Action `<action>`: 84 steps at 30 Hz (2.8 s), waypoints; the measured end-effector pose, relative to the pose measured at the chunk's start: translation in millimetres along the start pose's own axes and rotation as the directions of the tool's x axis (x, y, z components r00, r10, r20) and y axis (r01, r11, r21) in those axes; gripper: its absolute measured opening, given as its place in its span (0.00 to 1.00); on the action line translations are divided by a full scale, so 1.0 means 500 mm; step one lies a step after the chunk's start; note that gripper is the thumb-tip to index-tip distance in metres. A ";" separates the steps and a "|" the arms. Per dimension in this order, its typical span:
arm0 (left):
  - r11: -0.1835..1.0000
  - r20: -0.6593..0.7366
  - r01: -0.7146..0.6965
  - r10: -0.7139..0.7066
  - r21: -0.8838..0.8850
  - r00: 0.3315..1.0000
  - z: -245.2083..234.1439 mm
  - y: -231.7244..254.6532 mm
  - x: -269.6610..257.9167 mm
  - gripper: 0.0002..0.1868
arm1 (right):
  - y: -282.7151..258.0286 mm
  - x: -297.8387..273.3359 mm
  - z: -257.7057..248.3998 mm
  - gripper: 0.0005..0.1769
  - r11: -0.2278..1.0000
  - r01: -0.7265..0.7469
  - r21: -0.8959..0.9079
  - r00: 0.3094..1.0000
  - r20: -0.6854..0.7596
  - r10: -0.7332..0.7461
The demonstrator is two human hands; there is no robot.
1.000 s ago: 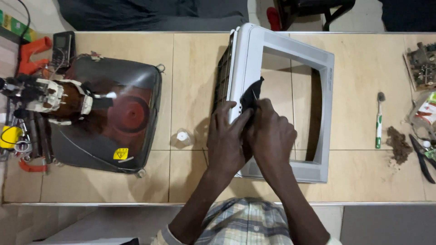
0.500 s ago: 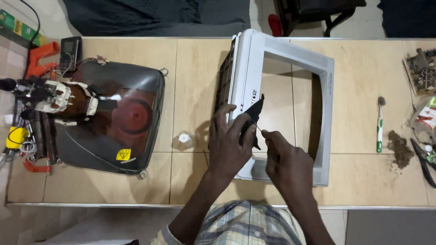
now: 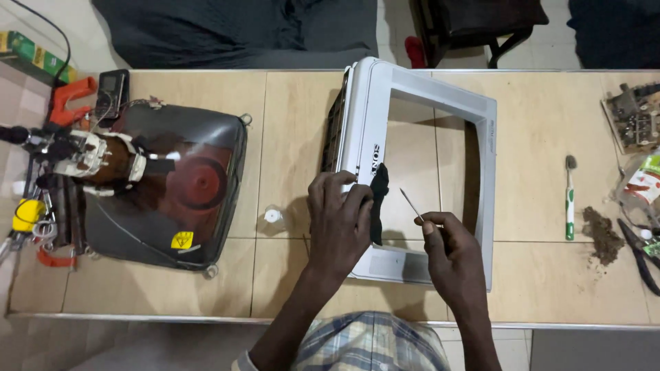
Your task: The person wipes the exterior and interior surfaces of a white CRT monitor casing using a black cloth. They rotate the casing to clean multiple sides, including the front bezel, back panel, and ventilation grilles, while working at a cluttered workbench.
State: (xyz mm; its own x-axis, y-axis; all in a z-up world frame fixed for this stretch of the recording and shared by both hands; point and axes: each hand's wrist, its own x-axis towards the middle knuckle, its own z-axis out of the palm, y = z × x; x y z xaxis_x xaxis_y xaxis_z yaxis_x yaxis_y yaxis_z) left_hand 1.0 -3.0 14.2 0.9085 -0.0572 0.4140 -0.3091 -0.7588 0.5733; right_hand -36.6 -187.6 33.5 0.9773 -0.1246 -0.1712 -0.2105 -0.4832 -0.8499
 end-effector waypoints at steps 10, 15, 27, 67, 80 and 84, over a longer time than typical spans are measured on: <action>0.999 -0.145 0.043 -0.046 -0.023 0.988 -0.020 0.008 0.004 0.12 | -0.026 0.009 -0.018 0.12 0.999 0.040 -0.007 0.998 0.039 -0.040; 0.981 -0.222 0.172 -0.148 0.092 0.964 -0.003 -0.022 0.005 0.16 | -0.021 0.034 0.004 0.10 0.988 0.141 0.057 0.990 -0.009 -0.141; 0.983 0.093 0.175 -0.180 0.060 0.979 0.018 0.011 0.002 0.23 | -0.031 0.056 0.067 0.11 0.902 0.256 -0.347 0.960 -0.023 -0.281; 0.984 0.069 0.179 -0.178 -0.009 0.982 0.010 0.012 -0.002 0.23 | -0.043 0.049 0.087 0.11 0.891 0.281 -0.356 0.934 -0.112 -0.339; 0.985 0.082 0.174 -0.174 0.007 0.981 0.018 0.001 0.004 0.27 | -0.028 0.056 0.098 0.12 0.898 0.312 -0.310 0.917 -0.149 -0.370; 0.989 0.056 0.147 -0.148 0.012 0.987 0.016 0.002 0.002 0.27 | -0.035 0.056 0.094 0.13 0.874 0.301 -0.380 0.914 -0.147 -0.379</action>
State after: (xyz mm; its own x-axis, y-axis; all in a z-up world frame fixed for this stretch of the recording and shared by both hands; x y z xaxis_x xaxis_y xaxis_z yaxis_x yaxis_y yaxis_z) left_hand 3.9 -8.9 9.7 0.9584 0.0195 0.2849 -0.1685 -0.7669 0.6192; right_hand -4.2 -141.6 20.2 0.9693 -0.0585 0.2390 0.1016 -0.7896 -0.6052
